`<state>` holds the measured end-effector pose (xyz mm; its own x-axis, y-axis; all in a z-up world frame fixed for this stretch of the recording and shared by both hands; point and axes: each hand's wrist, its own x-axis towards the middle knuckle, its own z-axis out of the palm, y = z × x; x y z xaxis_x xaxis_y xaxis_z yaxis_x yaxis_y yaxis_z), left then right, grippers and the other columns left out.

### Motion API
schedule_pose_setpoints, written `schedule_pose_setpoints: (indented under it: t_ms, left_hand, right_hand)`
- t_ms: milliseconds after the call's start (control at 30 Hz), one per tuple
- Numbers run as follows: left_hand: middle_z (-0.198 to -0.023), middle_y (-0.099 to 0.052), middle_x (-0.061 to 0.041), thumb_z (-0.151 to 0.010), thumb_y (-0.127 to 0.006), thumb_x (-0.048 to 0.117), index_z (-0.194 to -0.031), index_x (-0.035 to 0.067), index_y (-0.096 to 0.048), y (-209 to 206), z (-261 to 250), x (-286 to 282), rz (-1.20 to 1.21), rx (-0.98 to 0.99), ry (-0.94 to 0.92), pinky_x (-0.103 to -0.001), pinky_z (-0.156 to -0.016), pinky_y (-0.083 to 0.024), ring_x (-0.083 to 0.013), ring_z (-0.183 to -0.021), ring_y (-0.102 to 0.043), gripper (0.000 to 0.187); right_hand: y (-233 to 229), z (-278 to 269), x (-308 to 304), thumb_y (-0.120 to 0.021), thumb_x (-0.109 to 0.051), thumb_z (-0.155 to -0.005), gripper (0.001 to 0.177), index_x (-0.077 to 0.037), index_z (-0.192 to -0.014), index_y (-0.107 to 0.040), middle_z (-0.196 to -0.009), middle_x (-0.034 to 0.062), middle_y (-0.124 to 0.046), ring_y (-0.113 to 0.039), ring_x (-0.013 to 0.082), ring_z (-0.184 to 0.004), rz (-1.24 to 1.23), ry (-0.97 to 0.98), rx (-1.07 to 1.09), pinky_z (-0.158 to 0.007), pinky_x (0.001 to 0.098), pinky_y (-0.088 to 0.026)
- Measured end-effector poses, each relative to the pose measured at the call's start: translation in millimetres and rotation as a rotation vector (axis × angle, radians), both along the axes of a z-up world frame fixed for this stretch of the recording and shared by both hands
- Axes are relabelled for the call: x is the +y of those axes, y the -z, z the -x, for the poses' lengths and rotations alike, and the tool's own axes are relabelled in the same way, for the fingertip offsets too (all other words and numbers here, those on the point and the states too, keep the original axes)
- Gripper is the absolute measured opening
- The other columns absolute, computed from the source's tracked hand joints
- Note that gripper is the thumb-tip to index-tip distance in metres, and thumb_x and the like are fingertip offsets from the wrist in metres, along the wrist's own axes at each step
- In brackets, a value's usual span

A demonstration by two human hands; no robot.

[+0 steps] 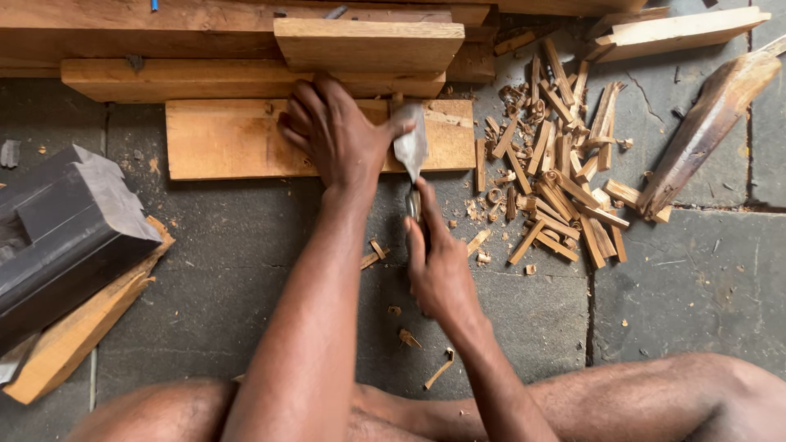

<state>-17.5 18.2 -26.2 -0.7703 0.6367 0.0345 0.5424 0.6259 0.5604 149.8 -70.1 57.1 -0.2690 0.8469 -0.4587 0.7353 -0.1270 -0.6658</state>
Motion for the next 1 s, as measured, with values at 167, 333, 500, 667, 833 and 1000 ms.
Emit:
schedule_pose_setpoints:
  t_ms: [167,333,500,667,833,1000]
  left_hand:
    - [-0.144,-0.041,-0.028,-0.04,-0.095,0.077,-0.146,-0.002,-0.032,13,-1,6,0.018,-0.006,-0.034,-0.07,-0.115,-0.024,-0.0453,-0.139,-0.036,0.147]
    - [-0.147,-0.034,-0.039,-0.051,-0.097,0.079,-0.145,-0.004,-0.033,3,10,-1,-0.025,0.092,0.108,-0.081,-0.107,-0.021,-0.0639,-0.139,-0.03,0.141]
    - [-0.145,-0.051,-0.013,-0.091,-0.077,0.022,-0.148,0.021,-0.049,-53,12,-57,0.066,-0.267,0.323,-0.05,-0.119,-0.042,-0.0289,-0.141,-0.051,0.063]
    - [-0.14,-0.058,-0.015,-0.087,-0.06,-0.01,-0.129,0.023,-0.071,-51,4,-38,-0.003,-0.091,0.671,-0.055,-0.11,-0.043,-0.0304,-0.124,-0.057,0.055]
    - [-0.131,-0.064,-0.011,-0.089,-0.067,-0.004,-0.121,0.018,-0.075,-30,11,-32,0.104,-0.029,0.79,-0.051,-0.109,-0.043,-0.0274,-0.117,-0.058,0.04]
    - [-0.13,-0.063,-0.014,-0.09,-0.07,-0.001,-0.121,0.019,-0.076,-31,8,-31,0.171,-0.013,0.77,-0.054,-0.108,-0.041,-0.0286,-0.116,-0.057,0.037]
  right_hand:
    - [20,7,4,-0.05,-0.029,-0.106,0.062,-0.03,-0.162,-0.022,-0.109,0.0243,-0.073,-0.073,0.022,-0.056,-0.171,-0.046,0.031,-0.061,0.0442,-0.064]
    - [29,-5,-11,-0.05,-0.026,-0.109,0.063,-0.032,-0.165,-0.023,-0.115,0.0056,-0.069,-0.062,0.0131,-0.05,-0.15,0.074,0.202,-0.044,0.0325,-0.059]
    - [7,-34,-23,-0.047,-0.026,-0.106,0.064,-0.034,-0.163,-0.02,-0.057,0.0019,-0.057,-0.053,0.0083,-0.039,-0.143,0.248,0.357,-0.033,0.0262,-0.05]
    - [-17,-66,-30,-0.052,-0.029,-0.102,0.064,-0.038,-0.16,-0.028,-0.055,-0.0011,-0.055,-0.047,0.0112,-0.039,0.106,0.114,0.005,-0.033,0.0286,-0.044]
    - [-13,-71,-38,-0.055,-0.031,-0.1,0.066,-0.037,-0.16,-0.03,-0.057,-0.0001,-0.06,-0.05,0.01,-0.041,0.05,0.016,0.008,-0.037,0.0303,-0.048]
    - [-11,-66,-38,-0.057,-0.031,-0.1,0.065,-0.034,-0.159,-0.032,-0.061,0.0024,-0.065,-0.053,0.0094,-0.041,0.062,-0.012,0.009,-0.041,0.0319,-0.053]
